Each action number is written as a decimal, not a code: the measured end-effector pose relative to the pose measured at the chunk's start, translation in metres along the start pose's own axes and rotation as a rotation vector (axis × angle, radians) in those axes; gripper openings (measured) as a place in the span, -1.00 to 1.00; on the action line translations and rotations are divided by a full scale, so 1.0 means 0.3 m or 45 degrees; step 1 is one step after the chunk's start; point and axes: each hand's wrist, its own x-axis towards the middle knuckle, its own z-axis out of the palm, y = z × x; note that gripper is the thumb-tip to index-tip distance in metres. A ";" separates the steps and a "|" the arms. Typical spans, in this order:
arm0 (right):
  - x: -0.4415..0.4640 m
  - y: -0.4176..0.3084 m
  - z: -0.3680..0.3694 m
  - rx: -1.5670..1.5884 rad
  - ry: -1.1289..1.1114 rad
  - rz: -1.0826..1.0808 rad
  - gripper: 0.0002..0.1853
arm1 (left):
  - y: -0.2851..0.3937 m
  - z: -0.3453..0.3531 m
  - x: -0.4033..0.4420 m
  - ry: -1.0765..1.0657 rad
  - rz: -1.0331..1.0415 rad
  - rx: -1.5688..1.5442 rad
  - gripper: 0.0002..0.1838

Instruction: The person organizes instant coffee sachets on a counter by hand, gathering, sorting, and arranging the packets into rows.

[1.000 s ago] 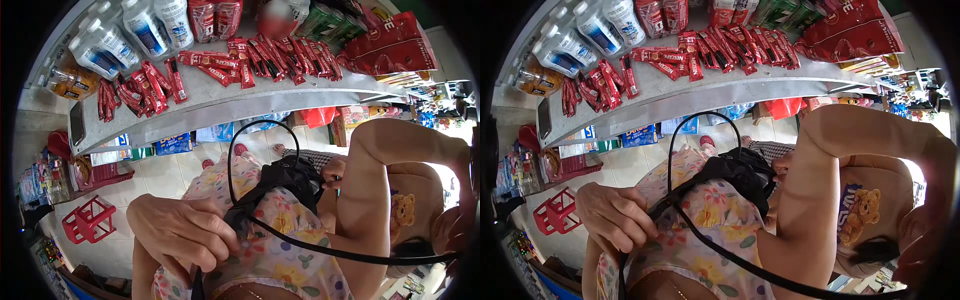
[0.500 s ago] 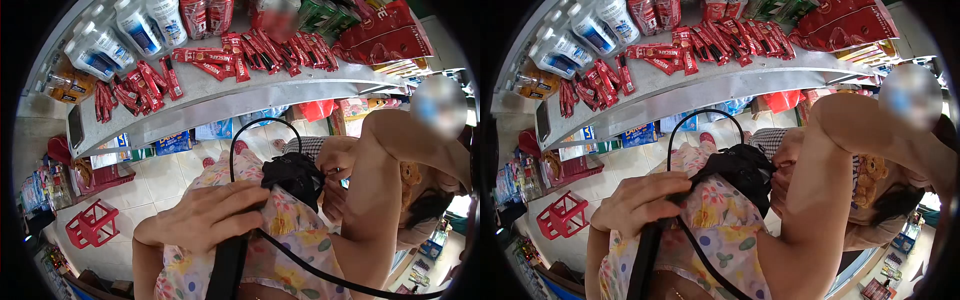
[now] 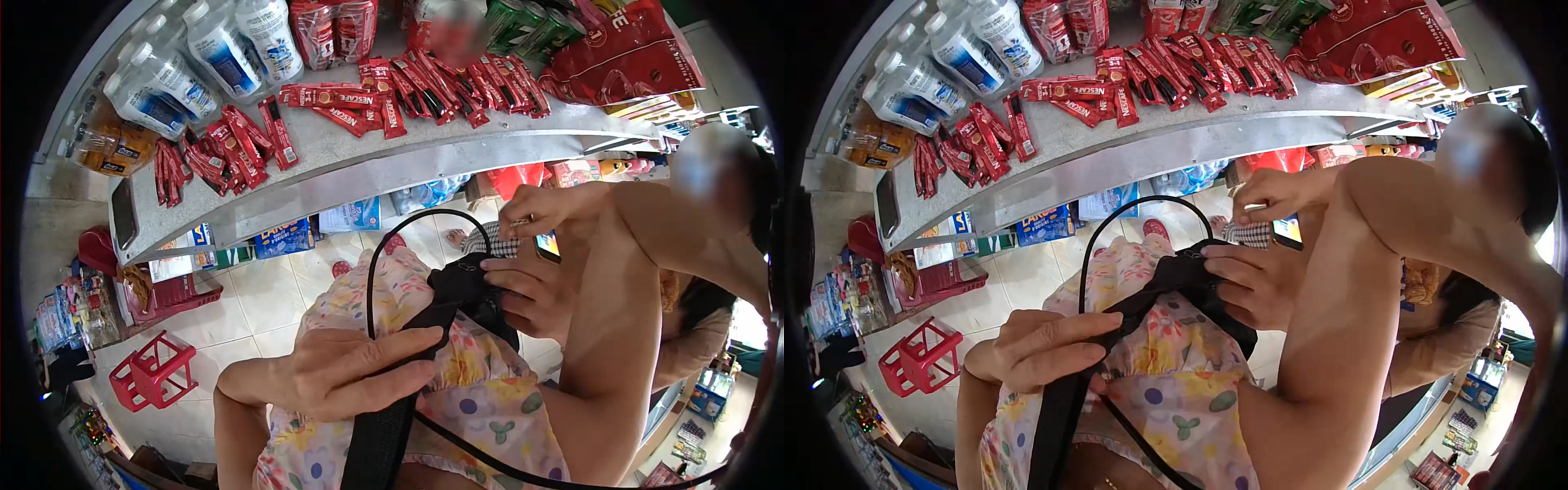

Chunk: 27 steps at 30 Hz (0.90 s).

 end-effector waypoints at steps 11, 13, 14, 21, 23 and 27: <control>0.019 0.128 0.112 0.028 -0.052 0.039 -0.77 | -0.026 -0.031 0.013 -0.151 -0.069 -0.145 -0.60; 0.078 0.397 0.166 0.746 -0.246 -0.253 -0.77 | -0.034 -0.038 0.015 -0.135 -0.062 -0.217 -0.60; 0.082 0.428 0.172 0.929 -0.285 -0.321 -0.76 | -0.031 -0.043 0.018 -0.169 -0.097 -0.259 -0.60; -0.062 0.120 0.123 0.709 -0.084 -0.029 -0.80 | -0.024 -0.057 0.009 -0.245 -0.141 -0.233 -0.58; -0.113 0.018 0.123 0.346 0.148 0.233 -0.82 | -0.025 -0.049 0.019 -0.220 -0.134 -0.261 -0.60; -0.130 -0.068 0.120 -0.323 0.351 0.490 -0.84 | -0.037 -0.032 0.030 -0.162 -0.091 -0.340 -0.65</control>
